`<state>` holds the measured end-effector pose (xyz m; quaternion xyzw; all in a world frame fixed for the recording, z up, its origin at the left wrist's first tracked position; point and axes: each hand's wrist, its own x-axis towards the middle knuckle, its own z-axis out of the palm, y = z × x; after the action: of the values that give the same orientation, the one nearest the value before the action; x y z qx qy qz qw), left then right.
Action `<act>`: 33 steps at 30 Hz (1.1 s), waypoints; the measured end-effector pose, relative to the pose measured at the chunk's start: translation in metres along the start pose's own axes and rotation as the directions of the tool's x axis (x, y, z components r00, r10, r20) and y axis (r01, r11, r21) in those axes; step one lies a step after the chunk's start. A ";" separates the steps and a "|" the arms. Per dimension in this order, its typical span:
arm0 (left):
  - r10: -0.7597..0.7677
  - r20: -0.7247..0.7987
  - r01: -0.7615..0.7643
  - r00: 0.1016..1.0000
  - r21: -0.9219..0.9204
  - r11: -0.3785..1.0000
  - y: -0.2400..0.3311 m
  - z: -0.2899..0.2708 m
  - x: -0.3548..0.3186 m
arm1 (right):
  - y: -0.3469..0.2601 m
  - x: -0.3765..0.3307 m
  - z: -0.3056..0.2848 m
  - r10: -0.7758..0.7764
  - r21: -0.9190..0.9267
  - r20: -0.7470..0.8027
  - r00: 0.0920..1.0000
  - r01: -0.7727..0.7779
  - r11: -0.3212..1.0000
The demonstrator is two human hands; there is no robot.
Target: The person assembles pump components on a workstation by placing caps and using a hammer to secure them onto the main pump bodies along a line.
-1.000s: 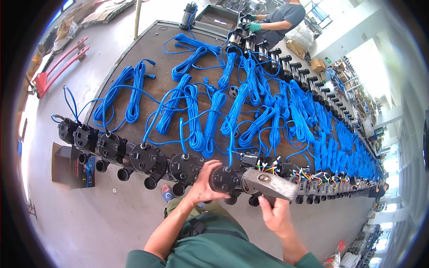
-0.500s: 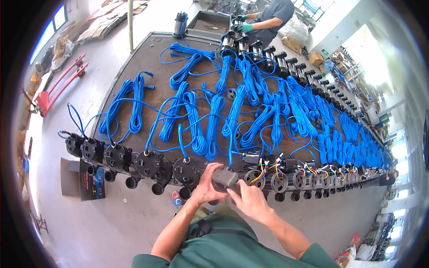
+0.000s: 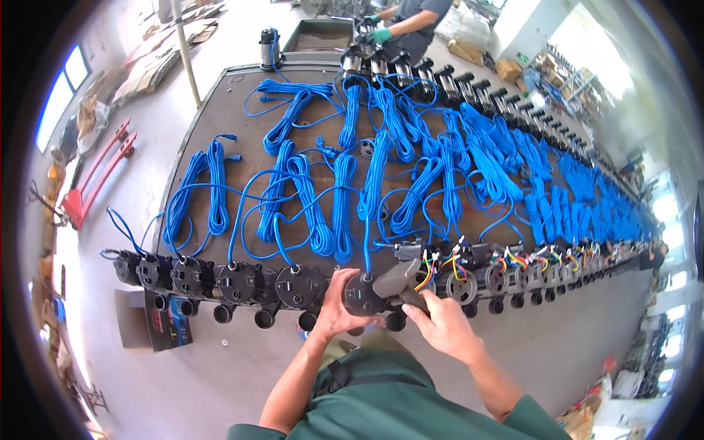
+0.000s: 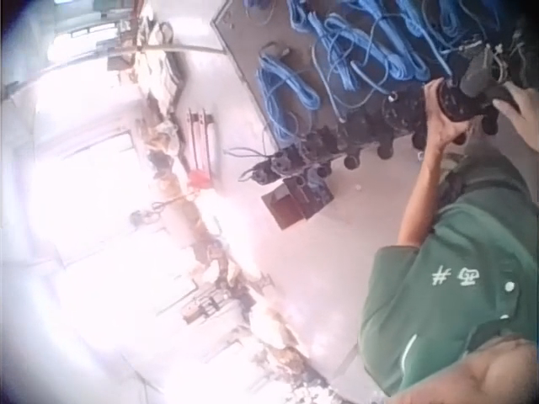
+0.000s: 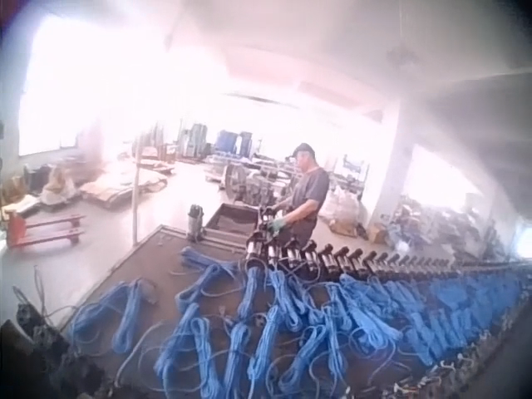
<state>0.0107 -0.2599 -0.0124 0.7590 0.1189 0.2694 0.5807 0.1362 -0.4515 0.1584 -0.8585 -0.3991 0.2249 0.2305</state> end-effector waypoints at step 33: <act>-0.613 -0.088 0.614 0.785 -0.020 0.789 -0.086 0.089 -0.094 | 0.089 -0.069 0.069 0.453 0.710 0.334 0.827 -0.537 0.456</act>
<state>-0.0072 -0.3534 -0.1353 0.6690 0.3861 0.0995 0.6272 0.1085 -0.5426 0.0668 -0.7365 -0.0042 0.4730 0.4836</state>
